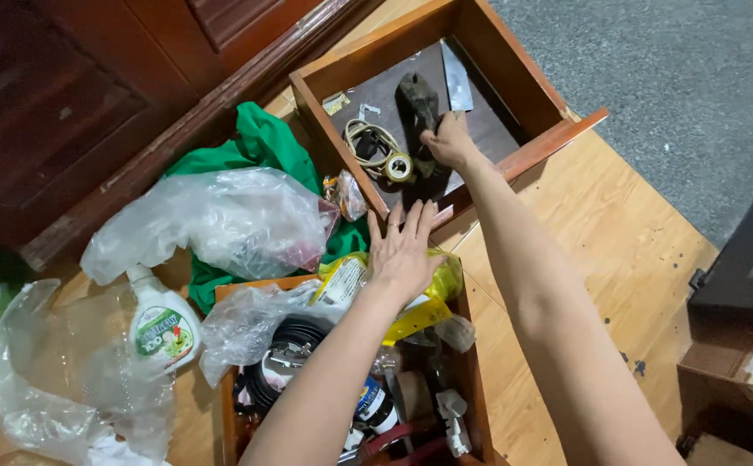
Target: The person removes items from a wooden drawer, including books, plastic bags, a matchbox, a spoon, and a face mask pack. They place these items on the floor and the cabinet top, then open a second drawer and remove more items, continuing to sort the contents.
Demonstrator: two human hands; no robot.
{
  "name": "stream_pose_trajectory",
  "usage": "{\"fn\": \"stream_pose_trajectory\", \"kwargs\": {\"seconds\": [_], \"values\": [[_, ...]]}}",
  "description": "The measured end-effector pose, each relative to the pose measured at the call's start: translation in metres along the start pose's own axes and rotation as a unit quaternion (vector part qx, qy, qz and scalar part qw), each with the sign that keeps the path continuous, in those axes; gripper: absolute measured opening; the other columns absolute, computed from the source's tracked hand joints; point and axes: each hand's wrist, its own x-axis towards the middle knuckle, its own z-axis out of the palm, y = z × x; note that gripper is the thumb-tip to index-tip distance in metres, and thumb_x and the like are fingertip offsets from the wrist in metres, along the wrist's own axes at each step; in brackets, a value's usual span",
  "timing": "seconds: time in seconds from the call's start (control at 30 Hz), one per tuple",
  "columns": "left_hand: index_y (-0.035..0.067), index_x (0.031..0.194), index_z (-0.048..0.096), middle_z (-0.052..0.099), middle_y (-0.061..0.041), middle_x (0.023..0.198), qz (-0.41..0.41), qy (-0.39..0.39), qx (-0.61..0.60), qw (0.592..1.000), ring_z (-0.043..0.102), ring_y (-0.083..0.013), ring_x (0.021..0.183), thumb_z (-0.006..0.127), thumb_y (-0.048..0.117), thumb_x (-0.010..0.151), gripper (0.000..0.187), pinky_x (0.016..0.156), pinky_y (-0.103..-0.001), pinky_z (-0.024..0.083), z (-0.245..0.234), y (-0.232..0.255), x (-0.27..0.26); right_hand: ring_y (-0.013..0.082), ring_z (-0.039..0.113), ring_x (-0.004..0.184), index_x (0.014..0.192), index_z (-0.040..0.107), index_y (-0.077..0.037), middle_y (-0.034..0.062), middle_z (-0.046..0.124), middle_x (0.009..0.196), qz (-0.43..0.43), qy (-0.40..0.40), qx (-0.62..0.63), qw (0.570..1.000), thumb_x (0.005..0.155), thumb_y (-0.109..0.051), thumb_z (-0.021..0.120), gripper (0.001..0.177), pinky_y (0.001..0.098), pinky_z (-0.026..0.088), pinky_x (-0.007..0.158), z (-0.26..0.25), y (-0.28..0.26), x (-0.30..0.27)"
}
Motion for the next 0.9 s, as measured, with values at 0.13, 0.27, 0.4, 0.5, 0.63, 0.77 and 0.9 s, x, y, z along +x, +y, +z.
{"fn": "stream_pose_trajectory", "kwargs": {"seconds": [0.13,0.27,0.4,0.5,0.63,0.77,0.9], "values": [[0.015,0.173,0.018,0.033,-0.012,0.174,-0.005,-0.009,0.004,1.0,0.023,-0.042,0.162,0.068,0.045,0.101,0.092,0.127,-0.079,0.007,-0.003,0.002,-0.002,0.0387,0.042,0.137,0.14,0.045,-0.006,0.0168,0.041,0.141,0.057,0.06,-0.253,0.964,0.099,-0.038,0.079,0.062,0.0673,0.055,0.098,0.009,0.017,0.016],[0.015,0.172,0.019,0.034,-0.013,0.173,-0.011,-0.015,0.007,1.0,0.022,-0.042,0.162,0.069,0.042,0.1,0.092,0.127,-0.079,0.008,-0.008,0.005,-0.002,0.0404,0.046,0.13,0.139,0.045,-0.004,0.0172,0.042,0.135,0.07,0.112,-0.267,0.955,0.098,-0.034,0.08,0.062,0.0686,0.057,0.094,0.015,0.06,0.052],[0.015,0.172,0.019,0.033,-0.012,0.174,-0.012,-0.017,0.014,1.0,0.022,-0.0418,0.162,0.068,0.045,0.101,0.092,0.127,-0.079,0.006,-0.006,0.003,0.0,0.0434,0.046,0.13,0.139,0.054,-0.008,0.0155,0.042,0.133,0.065,0.14,-0.247,0.957,0.097,-0.03,0.077,0.053,0.0614,0.056,0.097,-0.006,0.019,0.024],[0.015,0.172,0.017,0.032,-0.011,0.174,-0.014,-0.026,0.012,0.999,0.022,-0.0414,0.162,0.067,0.05,0.101,0.093,0.127,-0.079,0.007,-0.003,0.003,0.001,0.0414,0.057,0.121,0.132,0.066,-0.013,0.0131,0.053,0.124,0.007,0.125,-0.286,0.95,0.098,-0.028,0.074,0.038,0.0584,0.056,0.094,-0.028,-0.03,-0.012],[0.019,0.172,0.015,0.029,-0.008,0.174,-0.026,-0.027,0.015,0.999,0.025,-0.0394,0.16,0.067,0.051,0.101,0.095,0.126,-0.081,0.011,0.0,0.003,0.001,0.0332,0.071,0.126,0.131,0.076,-0.033,0.0028,0.077,0.123,-0.077,-0.081,-0.294,0.949,0.098,-0.05,0.062,0.04,0.0537,0.059,0.101,-0.026,-0.069,-0.052],[0.016,0.172,0.019,0.032,-0.009,0.172,-0.027,-0.005,0.017,0.999,0.029,-0.0406,0.158,0.071,0.051,0.098,0.096,0.124,-0.082,0.014,0.007,0.002,0.003,0.0425,0.073,0.124,0.128,0.08,-0.019,0.0177,0.082,0.122,-0.118,-0.182,-0.323,0.921,0.09,-0.057,0.072,0.055,0.0578,0.058,0.103,-0.01,-0.078,-0.067],[0.018,0.171,0.021,0.037,-0.007,0.17,-0.043,-0.044,0.025,0.998,0.029,-0.0386,0.158,0.067,0.051,0.099,0.092,0.127,-0.081,0.012,0.017,-0.002,0.009,0.0328,0.075,0.114,0.12,0.079,-0.026,0.0075,0.076,0.107,-0.192,-0.068,-0.372,0.906,0.09,-0.061,0.075,0.046,0.0496,0.062,0.09,0.003,-0.103,-0.087]]}}
